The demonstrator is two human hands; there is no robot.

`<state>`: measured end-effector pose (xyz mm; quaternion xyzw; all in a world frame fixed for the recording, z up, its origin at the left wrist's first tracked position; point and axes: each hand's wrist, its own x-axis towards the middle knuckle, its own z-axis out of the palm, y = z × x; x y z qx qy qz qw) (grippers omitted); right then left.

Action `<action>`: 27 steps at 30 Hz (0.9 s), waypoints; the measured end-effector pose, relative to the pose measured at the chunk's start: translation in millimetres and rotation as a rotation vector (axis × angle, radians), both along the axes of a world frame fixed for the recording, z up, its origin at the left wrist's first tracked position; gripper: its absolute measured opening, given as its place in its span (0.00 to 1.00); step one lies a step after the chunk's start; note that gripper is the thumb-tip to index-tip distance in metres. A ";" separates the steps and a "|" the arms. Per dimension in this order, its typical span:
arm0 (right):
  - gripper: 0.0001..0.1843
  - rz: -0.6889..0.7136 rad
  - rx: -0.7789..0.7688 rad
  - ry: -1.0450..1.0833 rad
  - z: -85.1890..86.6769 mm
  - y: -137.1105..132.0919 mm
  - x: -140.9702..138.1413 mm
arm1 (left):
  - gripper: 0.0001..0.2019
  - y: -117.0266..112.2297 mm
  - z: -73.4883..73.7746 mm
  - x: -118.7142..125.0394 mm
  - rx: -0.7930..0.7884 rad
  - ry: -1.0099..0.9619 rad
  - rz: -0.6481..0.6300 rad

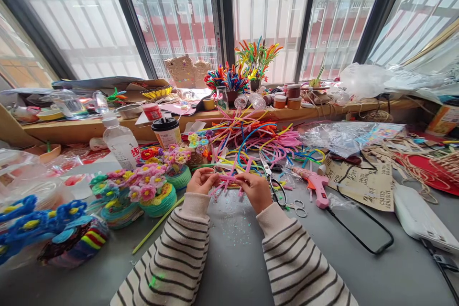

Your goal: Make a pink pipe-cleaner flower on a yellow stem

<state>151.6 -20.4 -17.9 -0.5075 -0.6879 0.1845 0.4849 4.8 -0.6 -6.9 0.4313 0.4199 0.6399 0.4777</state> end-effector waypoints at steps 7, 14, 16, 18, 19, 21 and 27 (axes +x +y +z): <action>0.09 0.073 -0.037 0.192 -2.6 -0.2 -3.3 | 0.25 -4.6 3.1 7.9 -0.051 -0.062 -0.092; 0.11 0.150 -0.095 0.243 -0.8 -2.0 -8.4 | 0.12 -7.8 3.7 9.6 -0.073 -0.061 -0.146; 0.11 0.136 -0.099 0.202 -0.5 -1.8 -8.4 | 0.12 -7.0 3.7 8.5 -0.065 -0.065 -0.124; 0.10 0.121 -0.087 0.159 -1.2 -1.4 -8.1 | 0.12 -6.3 3.6 8.2 -0.058 -0.061 -0.115; 0.10 0.116 -0.076 0.135 -1.7 -1.1 -8.1 | 0.12 -6.1 3.5 8.3 -0.055 -0.057 -0.114; 0.10 0.110 -0.048 0.084 -2.8 -1.1 -8.4 | 0.13 -6.1 3.2 9.0 -0.050 -0.044 -0.118; 0.11 0.112 -0.041 0.014 -0.9 -3.4 -9.9 | 0.12 -6.7 2.7 8.0 -0.012 0.069 -0.078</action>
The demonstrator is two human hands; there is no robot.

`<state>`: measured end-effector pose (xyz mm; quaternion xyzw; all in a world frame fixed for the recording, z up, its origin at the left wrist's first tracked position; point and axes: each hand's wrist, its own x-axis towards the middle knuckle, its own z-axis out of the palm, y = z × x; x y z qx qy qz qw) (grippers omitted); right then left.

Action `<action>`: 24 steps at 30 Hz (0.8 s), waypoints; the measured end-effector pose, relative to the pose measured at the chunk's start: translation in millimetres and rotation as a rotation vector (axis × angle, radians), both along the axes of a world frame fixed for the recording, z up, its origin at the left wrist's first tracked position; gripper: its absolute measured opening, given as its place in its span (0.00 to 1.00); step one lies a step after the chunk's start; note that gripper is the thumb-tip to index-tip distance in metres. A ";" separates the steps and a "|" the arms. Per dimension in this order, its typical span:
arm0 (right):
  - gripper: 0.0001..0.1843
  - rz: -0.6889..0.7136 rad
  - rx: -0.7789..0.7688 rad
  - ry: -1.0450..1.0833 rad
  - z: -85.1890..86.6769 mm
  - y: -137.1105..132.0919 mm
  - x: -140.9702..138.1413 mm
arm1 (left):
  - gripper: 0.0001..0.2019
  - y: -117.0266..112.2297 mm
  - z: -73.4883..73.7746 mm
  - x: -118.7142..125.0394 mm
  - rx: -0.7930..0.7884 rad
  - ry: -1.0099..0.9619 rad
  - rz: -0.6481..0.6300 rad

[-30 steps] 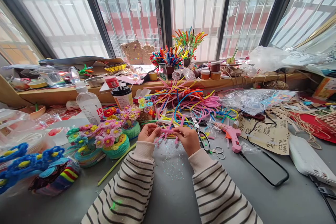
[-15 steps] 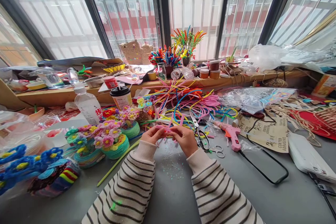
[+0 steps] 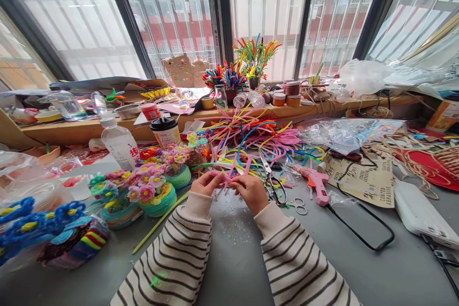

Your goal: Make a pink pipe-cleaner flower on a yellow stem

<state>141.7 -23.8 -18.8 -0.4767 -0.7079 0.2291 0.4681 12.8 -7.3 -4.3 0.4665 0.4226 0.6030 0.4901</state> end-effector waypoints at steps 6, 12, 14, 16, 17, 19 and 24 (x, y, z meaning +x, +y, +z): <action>0.15 -0.298 0.021 -0.248 -1.5 5.5 10.5 | 0.14 5.8 -2.8 -6.6 -0.004 -0.079 0.116; 0.16 -0.428 -0.162 -0.461 -9.6 8.9 10.4 | 0.15 9.8 -8.1 -7.2 0.024 -0.130 0.071; 0.16 -0.406 -0.154 -0.475 -10.0 8.3 7.8 | 0.15 9.8 -8.7 -6.4 0.018 -0.122 0.055; 0.16 -0.389 -0.145 -0.471 -10.2 7.9 6.3 | 0.14 9.7 -8.7 -5.6 0.013 -0.115 0.048; 0.16 -0.387 -0.149 -0.463 -10.6 8.0 6.1 | 0.14 9.6 -8.6 -5.4 0.016 -0.110 0.049; 0.16 -0.388 -0.158 -0.431 -12.1 9.0 6.6 | 0.13 9.4 -8.4 -6.3 0.027 -0.075 0.068; 0.14 -0.403 -0.153 -0.231 -15.9 13.4 8.6 | 0.11 8.5 -8.5 -13.0 0.003 0.107 0.147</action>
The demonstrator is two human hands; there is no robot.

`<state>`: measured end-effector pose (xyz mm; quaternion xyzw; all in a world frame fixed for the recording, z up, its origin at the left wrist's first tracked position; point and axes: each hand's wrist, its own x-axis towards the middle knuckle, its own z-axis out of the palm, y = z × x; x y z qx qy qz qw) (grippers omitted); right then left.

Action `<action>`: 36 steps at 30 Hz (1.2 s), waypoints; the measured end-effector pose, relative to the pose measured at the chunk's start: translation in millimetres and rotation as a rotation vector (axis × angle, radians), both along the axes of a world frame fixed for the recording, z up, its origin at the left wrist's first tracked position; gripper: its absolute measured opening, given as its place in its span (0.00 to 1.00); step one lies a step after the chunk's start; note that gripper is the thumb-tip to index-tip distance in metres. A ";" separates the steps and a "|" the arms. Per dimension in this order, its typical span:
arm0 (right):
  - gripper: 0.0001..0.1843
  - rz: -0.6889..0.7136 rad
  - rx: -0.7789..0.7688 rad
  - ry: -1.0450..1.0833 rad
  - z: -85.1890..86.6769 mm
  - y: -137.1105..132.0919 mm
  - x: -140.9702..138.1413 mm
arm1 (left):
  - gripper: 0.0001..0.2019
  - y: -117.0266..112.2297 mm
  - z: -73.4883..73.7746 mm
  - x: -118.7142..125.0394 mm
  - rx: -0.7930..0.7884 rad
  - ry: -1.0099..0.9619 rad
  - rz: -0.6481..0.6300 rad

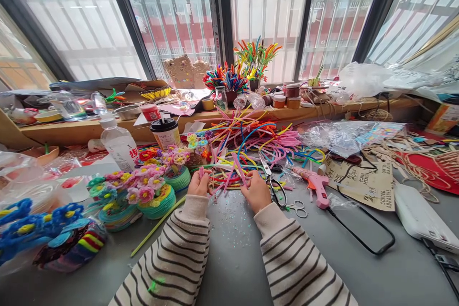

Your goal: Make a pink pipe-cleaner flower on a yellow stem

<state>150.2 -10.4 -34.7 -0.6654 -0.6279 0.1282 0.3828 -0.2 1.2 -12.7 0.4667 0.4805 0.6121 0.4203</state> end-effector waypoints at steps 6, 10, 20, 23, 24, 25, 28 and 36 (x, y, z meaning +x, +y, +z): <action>0.09 0.067 0.021 0.466 9.0 -1.2 -0.5 | 0.13 -1.3 2.4 1.6 -0.017 0.089 0.045; 0.12 0.194 -0.027 0.890 18.6 -6.0 -2.3 | 0.15 -3.9 3.7 8.4 -0.006 0.160 0.010; 0.11 0.344 -0.158 1.188 29.8 -15.8 -9.0 | 0.14 -7.0 2.0 12.9 0.010 0.264 -0.160; 0.10 0.383 -0.214 1.157 30.2 -16.4 -9.2 | 0.14 -8.0 3.1 12.4 -0.058 0.223 -0.177; 0.10 0.387 -0.220 1.165 30.5 -15.9 -8.2 | 0.14 -8.2 3.7 12.0 -0.071 0.197 -0.174; 0.10 0.378 -0.211 1.186 30.9 -15.2 -6.5 | 0.14 -8.4 4.4 11.6 -0.076 0.172 -0.165; 0.10 0.286 -0.088 1.305 33.3 -12.1 0.9 | 0.14 -8.0 5.4 10.6 -0.081 0.132 -0.129; 0.16 0.246 -0.011 1.378 33.3 -10.1 5.1 | 0.08 -1.9 -0.6 9.5 -0.034 0.026 -0.121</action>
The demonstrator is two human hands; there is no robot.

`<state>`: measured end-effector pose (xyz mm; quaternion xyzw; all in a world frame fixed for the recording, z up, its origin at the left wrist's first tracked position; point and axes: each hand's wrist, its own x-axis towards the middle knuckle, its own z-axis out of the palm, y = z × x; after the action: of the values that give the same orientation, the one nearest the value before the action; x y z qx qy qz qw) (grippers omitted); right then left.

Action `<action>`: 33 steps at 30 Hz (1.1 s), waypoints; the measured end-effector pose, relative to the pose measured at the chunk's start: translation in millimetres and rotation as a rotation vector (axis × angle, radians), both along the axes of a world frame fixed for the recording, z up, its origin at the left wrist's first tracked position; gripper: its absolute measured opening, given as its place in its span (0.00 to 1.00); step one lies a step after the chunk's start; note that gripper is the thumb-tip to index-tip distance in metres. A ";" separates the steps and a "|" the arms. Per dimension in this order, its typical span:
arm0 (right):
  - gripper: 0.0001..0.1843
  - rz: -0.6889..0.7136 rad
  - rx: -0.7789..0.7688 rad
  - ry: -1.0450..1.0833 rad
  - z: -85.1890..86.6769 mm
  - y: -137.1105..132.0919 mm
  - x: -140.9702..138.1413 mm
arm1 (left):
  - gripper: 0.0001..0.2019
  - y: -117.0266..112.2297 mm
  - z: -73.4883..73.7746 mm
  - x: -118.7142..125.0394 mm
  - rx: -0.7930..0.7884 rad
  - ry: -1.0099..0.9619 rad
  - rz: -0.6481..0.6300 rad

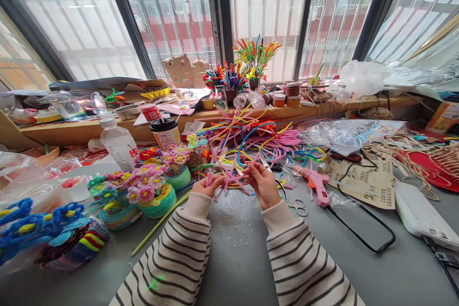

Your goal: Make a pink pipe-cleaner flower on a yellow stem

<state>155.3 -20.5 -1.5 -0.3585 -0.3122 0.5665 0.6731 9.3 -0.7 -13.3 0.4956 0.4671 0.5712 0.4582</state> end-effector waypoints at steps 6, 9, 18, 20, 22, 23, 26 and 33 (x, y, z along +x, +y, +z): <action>0.12 -0.047 0.202 -0.496 -7.4 -1.1 -3.5 | 0.11 0.0 0.3 -0.8 0.021 -0.002 0.026; 0.12 -0.035 0.262 -0.707 -8.2 -3.8 -5.3 | 0.15 -0.3 0.5 -1.0 0.028 -0.002 0.027; 0.11 0.076 0.346 -0.923 -4.8 -9.1 -9.3 | 0.12 -1.5 1.9 -1.1 0.073 0.010 0.038; 0.10 0.090 0.345 -0.930 -4.0 -9.4 -9.0 | 0.11 -2.4 2.9 -1.2 0.081 0.021 0.046; 0.10 0.103 0.343 -0.935 -3.3 -9.4 -8.6 | 0.10 -3.0 3.4 -1.3 0.086 0.026 0.047; 0.10 0.109 0.342 -0.938 -3.0 -9.3 -8.4 | 0.10 -3.2 3.5 -1.4 0.090 0.031 0.048; 0.11 0.119 0.337 -0.950 -3.1 -8.3 -7.5 | 0.09 -3.2 3.5 -1.5 0.108 0.054 0.053; 0.16 -0.054 0.501 -1.127 -8.5 -6.5 -9.1 | 0.13 -4.9 7.9 -3.3 0.045 0.161 0.205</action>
<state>146.3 -27.0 -10.0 -0.4415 -0.7342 0.1822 0.4826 6.0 -5.6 -5.4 0.4997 0.5374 0.5839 0.3471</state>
